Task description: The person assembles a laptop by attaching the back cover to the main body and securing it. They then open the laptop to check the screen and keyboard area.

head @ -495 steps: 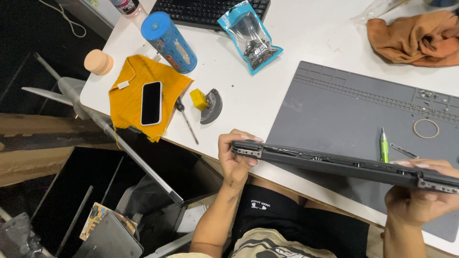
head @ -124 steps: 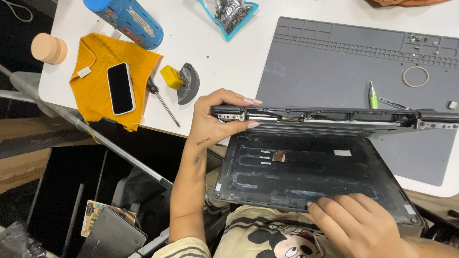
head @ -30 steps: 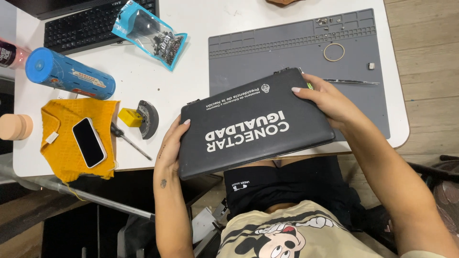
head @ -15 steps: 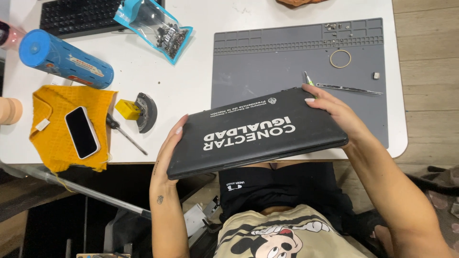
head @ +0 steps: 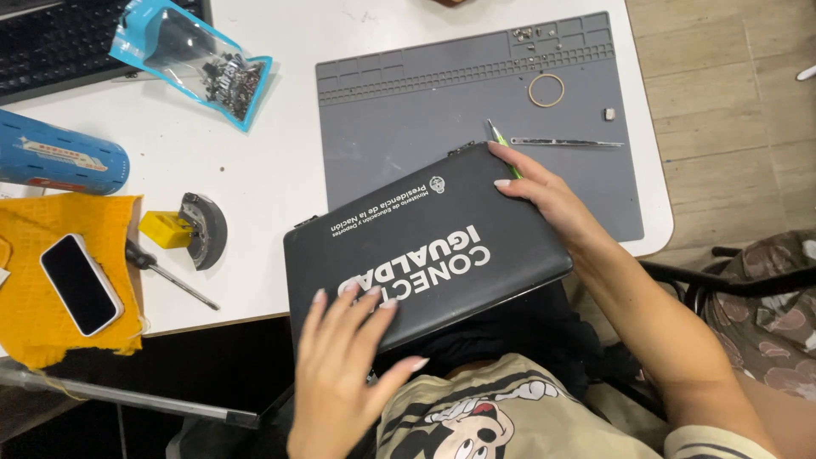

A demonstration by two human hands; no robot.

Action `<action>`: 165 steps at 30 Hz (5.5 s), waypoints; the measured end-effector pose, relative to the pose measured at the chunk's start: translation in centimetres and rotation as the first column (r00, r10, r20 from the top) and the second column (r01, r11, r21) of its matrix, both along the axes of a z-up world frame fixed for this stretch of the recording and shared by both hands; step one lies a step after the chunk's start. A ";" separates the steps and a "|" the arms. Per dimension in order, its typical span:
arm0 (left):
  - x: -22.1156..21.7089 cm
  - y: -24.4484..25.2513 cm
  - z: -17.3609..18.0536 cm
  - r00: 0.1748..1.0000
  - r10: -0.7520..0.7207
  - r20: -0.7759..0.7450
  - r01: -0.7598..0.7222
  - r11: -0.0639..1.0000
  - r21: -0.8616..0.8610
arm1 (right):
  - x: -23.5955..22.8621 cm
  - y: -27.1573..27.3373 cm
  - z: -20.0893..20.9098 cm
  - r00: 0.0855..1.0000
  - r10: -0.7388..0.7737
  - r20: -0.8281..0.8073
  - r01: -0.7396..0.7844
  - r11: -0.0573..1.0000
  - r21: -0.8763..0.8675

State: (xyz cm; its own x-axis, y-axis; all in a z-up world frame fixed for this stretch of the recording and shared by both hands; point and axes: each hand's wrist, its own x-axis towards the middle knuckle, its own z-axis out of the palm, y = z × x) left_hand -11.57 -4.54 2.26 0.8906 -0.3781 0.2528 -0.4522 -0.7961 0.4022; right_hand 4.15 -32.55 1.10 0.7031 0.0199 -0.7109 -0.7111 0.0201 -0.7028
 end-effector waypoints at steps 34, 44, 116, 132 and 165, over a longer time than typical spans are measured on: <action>4.2 -8.0 -12.4 0.820 -0.104 0.562 0.092 0.995 0.049 | -7.3 -7.4 -4.6 0.821 0.384 0.422 -0.183 0.878 -0.442; 2.6 -0.8 -10.1 0.877 0.470 0.099 -0.456 0.879 -0.139 | -8.3 -4.0 -6.7 0.819 0.507 0.268 -0.167 0.658 -0.734; -2.5 -7.2 -13.2 0.569 -0.269 -0.777 -0.761 0.186 -0.621 | -18.0 1.4 -17.0 0.879 0.259 0.400 -0.395 0.866 0.307; -2.5 -7.1 -13.0 0.629 -0.286 -0.723 -0.709 0.172 -0.684 | -18.2 1.6 -19.7 0.810 0.246 0.532 -0.492 0.779 0.389; -10.1 2.7 -18.4 0.408 -0.583 -0.702 -0.549 0.458 -0.699 | -12.8 1.3 -15.6 0.813 0.227 0.537 -0.437 0.847 0.303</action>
State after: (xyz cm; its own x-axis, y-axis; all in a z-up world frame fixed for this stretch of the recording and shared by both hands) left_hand -21.71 -1.81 -16.10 0.7552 -0.5232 -0.3948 0.5460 0.1689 0.8206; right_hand -8.64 -31.24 -14.52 0.8367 0.5185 -0.1763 -0.3156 0.1933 -0.9290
